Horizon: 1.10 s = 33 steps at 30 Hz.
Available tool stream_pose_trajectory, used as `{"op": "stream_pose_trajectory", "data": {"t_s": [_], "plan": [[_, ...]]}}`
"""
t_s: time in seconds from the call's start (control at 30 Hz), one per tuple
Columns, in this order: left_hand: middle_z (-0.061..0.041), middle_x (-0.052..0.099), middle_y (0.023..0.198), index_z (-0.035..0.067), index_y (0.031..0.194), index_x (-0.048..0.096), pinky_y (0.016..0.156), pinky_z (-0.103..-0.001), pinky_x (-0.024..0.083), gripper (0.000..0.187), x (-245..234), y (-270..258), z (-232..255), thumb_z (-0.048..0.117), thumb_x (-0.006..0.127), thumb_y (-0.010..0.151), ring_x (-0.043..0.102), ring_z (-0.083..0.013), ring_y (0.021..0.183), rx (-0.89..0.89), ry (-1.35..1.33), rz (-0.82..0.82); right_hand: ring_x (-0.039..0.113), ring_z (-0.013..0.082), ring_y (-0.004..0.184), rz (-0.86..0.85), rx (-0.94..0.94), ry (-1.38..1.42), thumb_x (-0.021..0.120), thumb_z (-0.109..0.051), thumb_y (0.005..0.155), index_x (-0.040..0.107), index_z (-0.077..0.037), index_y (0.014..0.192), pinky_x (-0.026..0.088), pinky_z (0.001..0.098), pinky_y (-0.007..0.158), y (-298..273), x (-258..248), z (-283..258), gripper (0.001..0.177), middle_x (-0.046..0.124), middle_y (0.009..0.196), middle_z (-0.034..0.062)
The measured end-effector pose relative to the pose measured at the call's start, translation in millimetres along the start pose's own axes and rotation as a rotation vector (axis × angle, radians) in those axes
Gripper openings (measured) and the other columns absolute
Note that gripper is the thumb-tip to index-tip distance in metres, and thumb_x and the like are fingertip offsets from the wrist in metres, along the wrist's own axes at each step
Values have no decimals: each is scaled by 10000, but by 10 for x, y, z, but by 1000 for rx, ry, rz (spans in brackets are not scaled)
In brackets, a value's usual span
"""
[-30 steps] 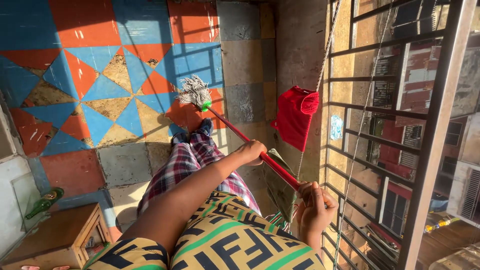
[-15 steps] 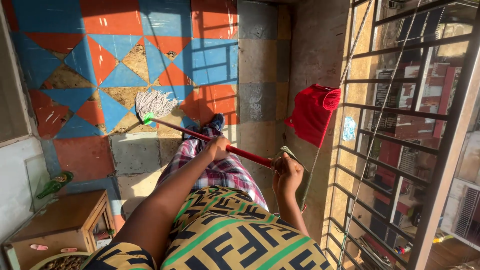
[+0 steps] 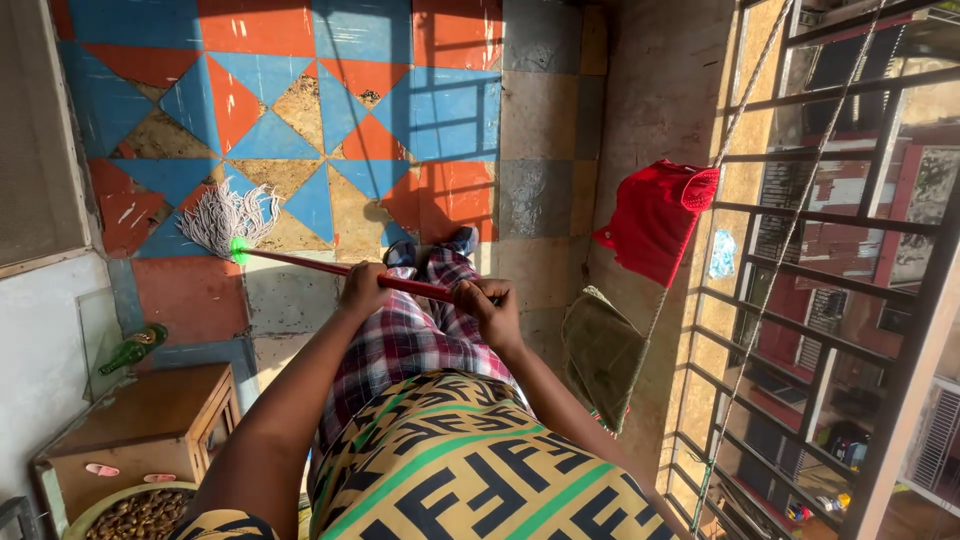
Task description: The recorder is mopping the floor of a balcony using a mop and blue buckets filled with water.
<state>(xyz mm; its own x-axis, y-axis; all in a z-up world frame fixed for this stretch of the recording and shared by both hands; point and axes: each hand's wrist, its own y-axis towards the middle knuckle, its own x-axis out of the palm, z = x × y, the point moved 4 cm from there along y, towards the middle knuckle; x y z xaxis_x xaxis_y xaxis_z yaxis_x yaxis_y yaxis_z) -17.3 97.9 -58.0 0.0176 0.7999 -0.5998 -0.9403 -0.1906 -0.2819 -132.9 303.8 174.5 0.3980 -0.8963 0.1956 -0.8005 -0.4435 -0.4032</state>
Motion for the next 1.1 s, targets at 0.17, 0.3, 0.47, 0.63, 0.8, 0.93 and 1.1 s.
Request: {"op": "stream_pose_trajectory", "data": {"t_s": [0.17,0.3,0.47,0.63,0.8,0.93,1.1], "plan": [[-230,661,778,29,741,666,765,-525,518,121,-1,-19,241,127,724,701,649,-453,806,39,-72,66,456,99,582,-39,9,-15,599,-97,1048,561,41,650,364,287,544,-126,-138,-75,423,582,653,45],[-232,637,759,18,728,641,777,-519,503,145,210,-57,511,123,740,742,637,-447,805,80,-95,16,442,106,617,31,21,51,608,-60,1039,533,53,656,344,297,555,-416,-400,-101,406,569,683,61],[-210,606,718,22,668,579,782,-515,476,226,444,136,1312,113,734,806,600,-438,787,209,-117,28,471,142,631,103,-57,84,587,-25,1038,496,48,621,413,315,635,-688,-796,-624,433,555,656,77],[-185,606,713,45,644,553,769,-498,467,262,1024,378,2174,119,728,825,587,-418,774,298,-171,-70,512,179,657,247,-159,48,575,-4,1017,487,34,594,517,355,789,-1113,-1496,-972,434,551,641,91],[-165,599,700,55,634,531,758,-489,459,281,1768,433,2968,122,731,820,577,-407,765,449,-189,-93,524,223,639,414,-277,0,588,-9,991,511,38,595,510,432,855,-1650,-2140,-1259,406,517,609,97],[-146,607,705,66,635,529,768,-488,463,283,2292,561,3476,139,711,839,578,-397,761,493,-207,-153,504,219,640,457,-326,-41,585,-13,997,488,25,612,495,438,848,-1912,-2470,-1521,399,501,621,90],[-148,614,694,75,621,546,770,-486,482,295,2699,625,3999,199,687,849,607,-384,774,594,-258,-255,446,205,641,625,-337,-36,570,-11,1021,487,29,615,479,438,845,-2120,-2689,-1663,417,467,616,76]]}}
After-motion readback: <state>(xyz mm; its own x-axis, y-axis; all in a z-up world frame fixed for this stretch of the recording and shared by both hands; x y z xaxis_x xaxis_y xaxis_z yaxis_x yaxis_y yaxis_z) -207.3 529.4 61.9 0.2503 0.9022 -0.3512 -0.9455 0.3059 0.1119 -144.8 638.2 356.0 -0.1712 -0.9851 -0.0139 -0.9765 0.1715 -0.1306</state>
